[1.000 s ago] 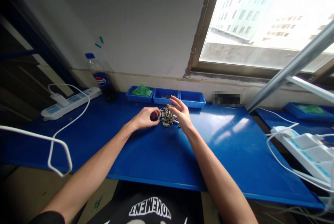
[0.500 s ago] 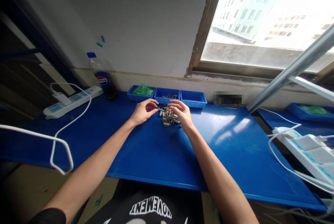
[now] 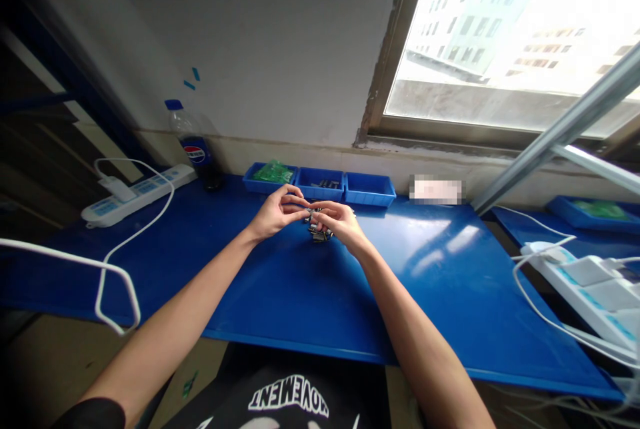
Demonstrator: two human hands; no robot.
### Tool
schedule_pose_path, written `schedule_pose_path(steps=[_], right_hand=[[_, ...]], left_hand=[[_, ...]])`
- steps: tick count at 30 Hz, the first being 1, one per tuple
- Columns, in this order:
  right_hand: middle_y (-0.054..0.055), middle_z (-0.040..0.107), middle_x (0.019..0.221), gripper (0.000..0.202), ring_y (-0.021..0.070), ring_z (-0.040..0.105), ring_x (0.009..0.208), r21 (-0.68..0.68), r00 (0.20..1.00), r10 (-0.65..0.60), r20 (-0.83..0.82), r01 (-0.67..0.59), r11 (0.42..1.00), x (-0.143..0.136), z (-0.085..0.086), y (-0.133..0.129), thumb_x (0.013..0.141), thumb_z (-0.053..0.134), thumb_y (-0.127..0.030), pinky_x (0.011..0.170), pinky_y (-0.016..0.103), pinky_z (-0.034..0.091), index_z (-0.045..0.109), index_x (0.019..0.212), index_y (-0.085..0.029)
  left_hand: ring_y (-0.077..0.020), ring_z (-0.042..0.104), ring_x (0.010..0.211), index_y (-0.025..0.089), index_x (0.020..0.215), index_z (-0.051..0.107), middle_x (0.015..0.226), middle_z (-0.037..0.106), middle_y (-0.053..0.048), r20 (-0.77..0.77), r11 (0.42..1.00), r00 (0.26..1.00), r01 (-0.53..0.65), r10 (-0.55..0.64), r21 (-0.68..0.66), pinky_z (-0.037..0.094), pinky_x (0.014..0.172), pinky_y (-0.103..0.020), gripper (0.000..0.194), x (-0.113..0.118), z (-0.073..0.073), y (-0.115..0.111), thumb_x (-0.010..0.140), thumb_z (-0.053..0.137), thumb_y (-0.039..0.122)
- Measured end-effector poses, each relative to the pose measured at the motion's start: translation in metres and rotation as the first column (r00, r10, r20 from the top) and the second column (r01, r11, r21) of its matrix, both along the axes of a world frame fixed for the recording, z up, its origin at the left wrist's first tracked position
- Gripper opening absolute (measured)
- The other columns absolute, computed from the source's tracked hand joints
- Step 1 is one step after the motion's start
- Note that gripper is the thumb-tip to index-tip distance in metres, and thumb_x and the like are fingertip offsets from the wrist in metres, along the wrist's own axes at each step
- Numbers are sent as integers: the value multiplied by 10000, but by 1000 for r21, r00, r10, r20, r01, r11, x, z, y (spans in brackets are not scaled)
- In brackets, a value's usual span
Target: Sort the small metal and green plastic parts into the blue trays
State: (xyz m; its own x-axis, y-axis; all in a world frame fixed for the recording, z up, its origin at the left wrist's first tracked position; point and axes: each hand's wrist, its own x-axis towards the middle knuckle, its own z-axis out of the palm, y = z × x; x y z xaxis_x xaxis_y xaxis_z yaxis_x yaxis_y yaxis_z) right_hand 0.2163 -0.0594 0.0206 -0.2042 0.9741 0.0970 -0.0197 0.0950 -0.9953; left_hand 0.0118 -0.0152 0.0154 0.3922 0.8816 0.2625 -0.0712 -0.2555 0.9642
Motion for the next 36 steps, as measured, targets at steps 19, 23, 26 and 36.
schedule_pose_path(steps=[19, 23, 26, 36], right_hand=[[68, 635, 1459, 621, 268, 700, 1177, 51, 942, -251, -223, 268, 962, 9, -6, 10, 805, 807, -403, 1003, 421, 554, 629, 1397, -338], [88, 657, 1423, 537, 266, 731, 1102, 25, 952, -229, -204, 239, 971, 8, -7, 9, 809, 799, -408, 970, 429, 568, 676, 1321, -301], [95, 686, 1374, 475, 244, 747, 1003, 27, 958, -220, -183, 228, 973, 7, -5, 8, 817, 782, -413, 906, 417, 580, 702, 1265, -278], [29, 769, 820, 339, 164, 648, 684, 4, 970, -239, -39, 240, 971, 4, -3, 5, 785, 758, -349, 691, 315, 518, 742, 1093, -208]], left_hand=[[-259, 748, 1050, 207, 1027, 812, 1113, 802, -71, -644, 829, 690, 115, 330, 548, 577, 969, -369, 191, -7, -18, 5, 897, 673, 228], [-272, 757, 945, 215, 896, 781, 1007, 806, -64, -669, 842, 630, 46, 393, 538, 583, 859, -371, 89, -9, -14, 3, 874, 697, 236], [-238, 750, 862, 220, 927, 738, 927, 791, -47, -626, 865, 686, -9, 370, 501, 577, 793, -336, 91, -9, -13, 3, 860, 690, 182], [-219, 763, 849, 179, 922, 674, 876, 774, -59, -137, 962, 967, -187, 216, 199, 616, 832, -342, 275, -1, -14, 10, 789, 818, 372]])
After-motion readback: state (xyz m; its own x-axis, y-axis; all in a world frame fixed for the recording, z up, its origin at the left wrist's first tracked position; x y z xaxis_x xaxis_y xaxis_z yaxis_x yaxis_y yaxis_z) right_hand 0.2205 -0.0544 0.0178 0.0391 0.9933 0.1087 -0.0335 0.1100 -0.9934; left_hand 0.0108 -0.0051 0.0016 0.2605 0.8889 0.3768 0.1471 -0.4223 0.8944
